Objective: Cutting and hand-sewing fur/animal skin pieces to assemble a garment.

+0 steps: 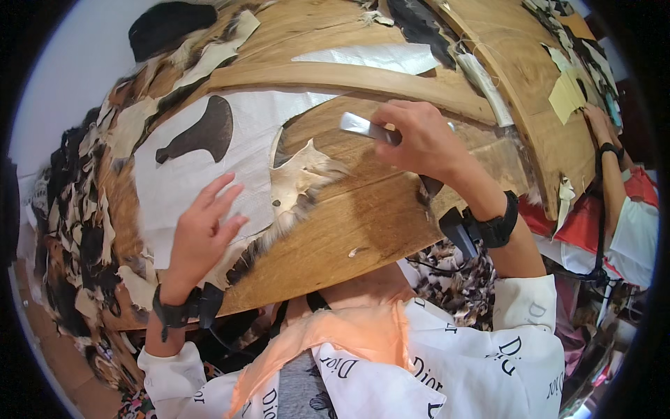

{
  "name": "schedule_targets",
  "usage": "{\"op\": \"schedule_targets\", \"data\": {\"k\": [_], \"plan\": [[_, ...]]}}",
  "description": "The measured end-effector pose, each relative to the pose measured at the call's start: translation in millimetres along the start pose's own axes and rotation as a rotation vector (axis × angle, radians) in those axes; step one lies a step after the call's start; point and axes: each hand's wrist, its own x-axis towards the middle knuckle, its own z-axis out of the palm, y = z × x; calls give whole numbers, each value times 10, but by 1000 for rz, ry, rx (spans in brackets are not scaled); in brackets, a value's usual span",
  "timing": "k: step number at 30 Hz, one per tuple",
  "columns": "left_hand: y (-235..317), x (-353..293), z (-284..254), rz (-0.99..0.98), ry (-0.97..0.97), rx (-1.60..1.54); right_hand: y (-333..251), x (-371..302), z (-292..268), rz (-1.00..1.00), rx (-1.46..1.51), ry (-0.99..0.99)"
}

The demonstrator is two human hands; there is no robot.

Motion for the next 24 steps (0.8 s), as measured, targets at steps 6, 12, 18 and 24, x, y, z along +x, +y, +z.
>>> {"op": "schedule_targets", "data": {"k": [6,12,18,24], "plan": [[195,243,-170,-20,-3,-474,-757,212,68,-270,226,176],[-30,250,271,273,36,-696,-1365,403,316,-407,466,154],[-262,419,233,-13,-124,-713,-754,317,860,-143,117,219],[-351,395,334,66,-164,-867,-751,303,995,-77,0,148]]}}
